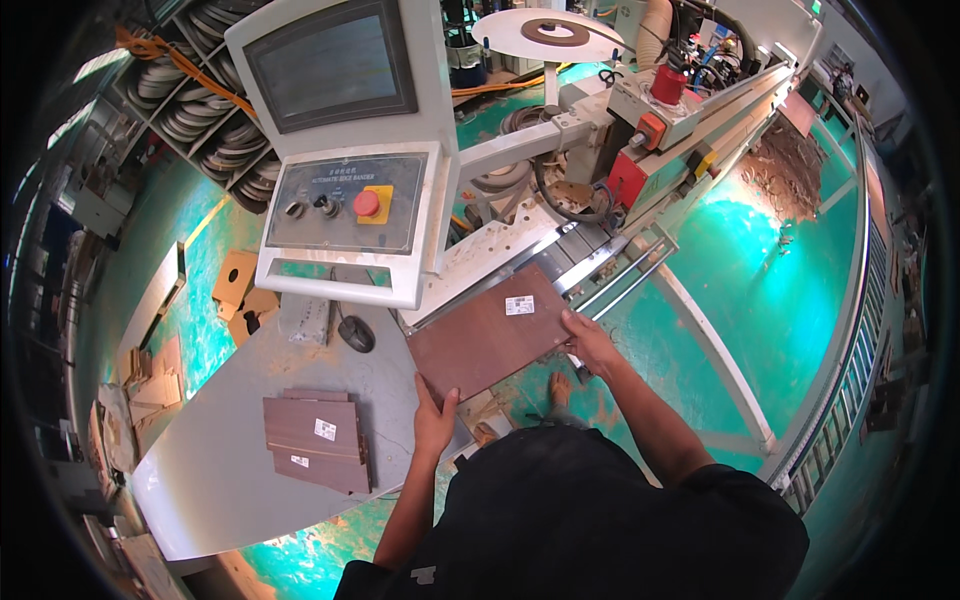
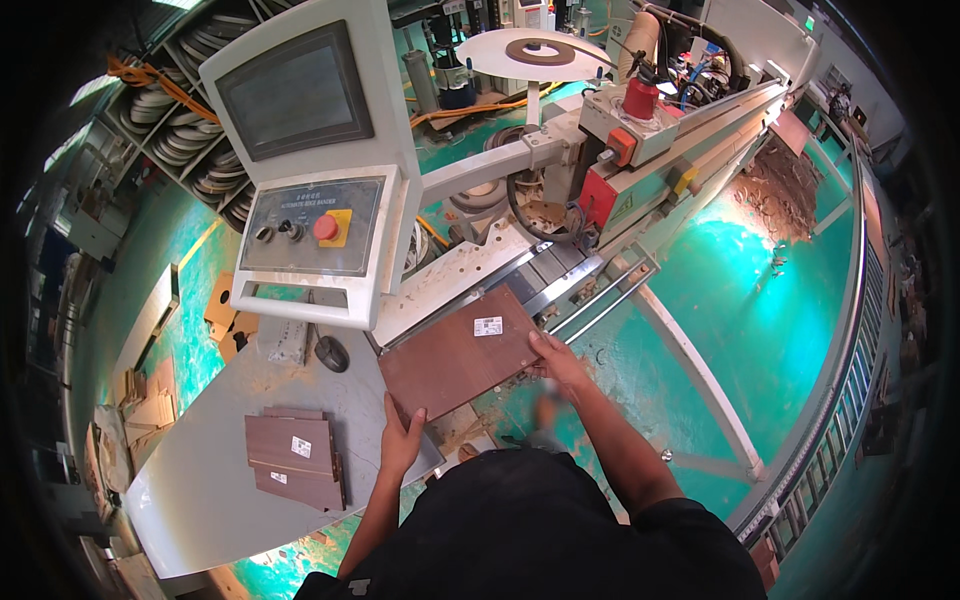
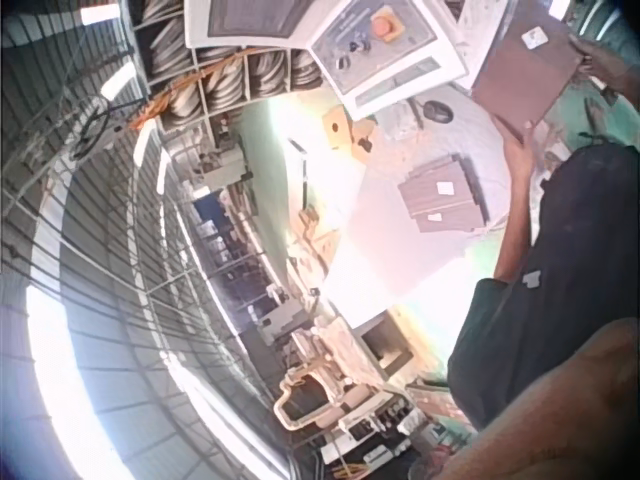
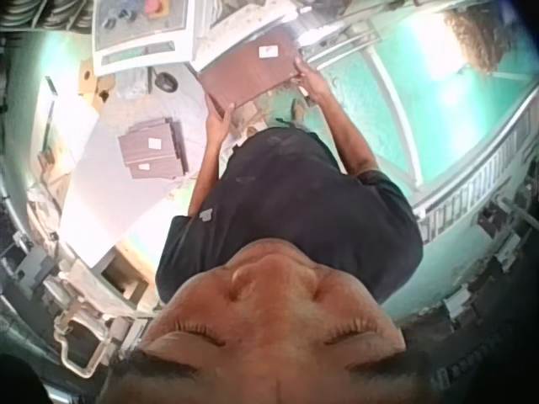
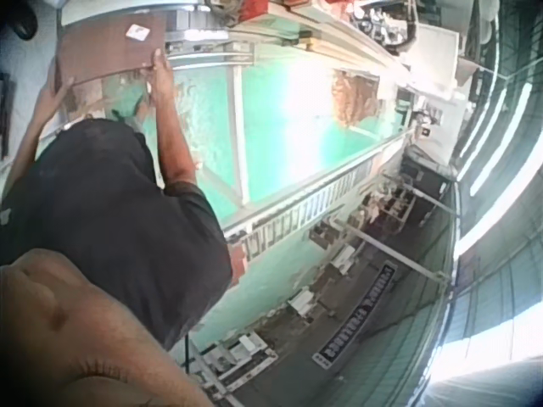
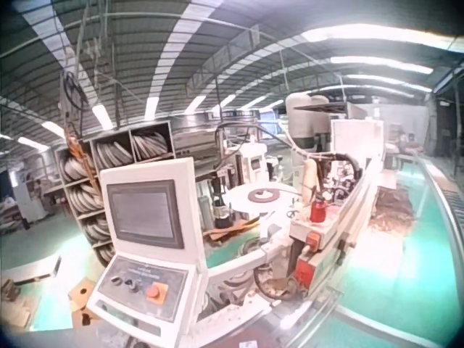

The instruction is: The person selects wood panels from a stack, places them one at a time onto a large edge-banding machine, and monitors the machine as it processes the edge of each panel.

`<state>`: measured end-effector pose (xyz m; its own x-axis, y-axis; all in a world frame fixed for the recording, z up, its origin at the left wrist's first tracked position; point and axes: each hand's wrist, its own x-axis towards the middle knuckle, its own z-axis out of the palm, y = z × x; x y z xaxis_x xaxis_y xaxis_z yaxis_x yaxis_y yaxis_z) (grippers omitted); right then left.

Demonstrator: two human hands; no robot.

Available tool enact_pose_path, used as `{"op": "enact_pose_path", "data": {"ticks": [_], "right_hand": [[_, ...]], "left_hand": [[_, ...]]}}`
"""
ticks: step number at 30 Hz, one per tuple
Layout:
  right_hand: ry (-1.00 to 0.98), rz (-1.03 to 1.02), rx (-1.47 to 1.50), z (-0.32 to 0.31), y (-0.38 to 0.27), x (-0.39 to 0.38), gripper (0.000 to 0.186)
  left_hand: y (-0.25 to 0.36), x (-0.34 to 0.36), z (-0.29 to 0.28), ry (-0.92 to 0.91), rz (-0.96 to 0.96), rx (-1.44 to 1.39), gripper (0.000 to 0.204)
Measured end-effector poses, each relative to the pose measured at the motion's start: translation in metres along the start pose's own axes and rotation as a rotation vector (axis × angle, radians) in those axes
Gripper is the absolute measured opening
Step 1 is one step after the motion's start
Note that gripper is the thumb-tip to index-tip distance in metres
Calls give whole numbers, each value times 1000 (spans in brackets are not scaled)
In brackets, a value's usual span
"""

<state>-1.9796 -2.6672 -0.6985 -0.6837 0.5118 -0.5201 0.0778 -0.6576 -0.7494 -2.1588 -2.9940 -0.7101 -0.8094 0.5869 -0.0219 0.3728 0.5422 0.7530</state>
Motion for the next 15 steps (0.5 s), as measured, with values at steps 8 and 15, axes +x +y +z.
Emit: {"op": "enact_pose_path", "data": {"ticks": [8, 15], "right_hand": [[58, 140, 38, 14, 15, 21, 54], [13, 213, 81, 6, 14, 35, 54]], "left_hand": [[66, 28, 22, -228, -53, 518, 117], [82, 36, 26, -217, -59, 552, 124]]}}
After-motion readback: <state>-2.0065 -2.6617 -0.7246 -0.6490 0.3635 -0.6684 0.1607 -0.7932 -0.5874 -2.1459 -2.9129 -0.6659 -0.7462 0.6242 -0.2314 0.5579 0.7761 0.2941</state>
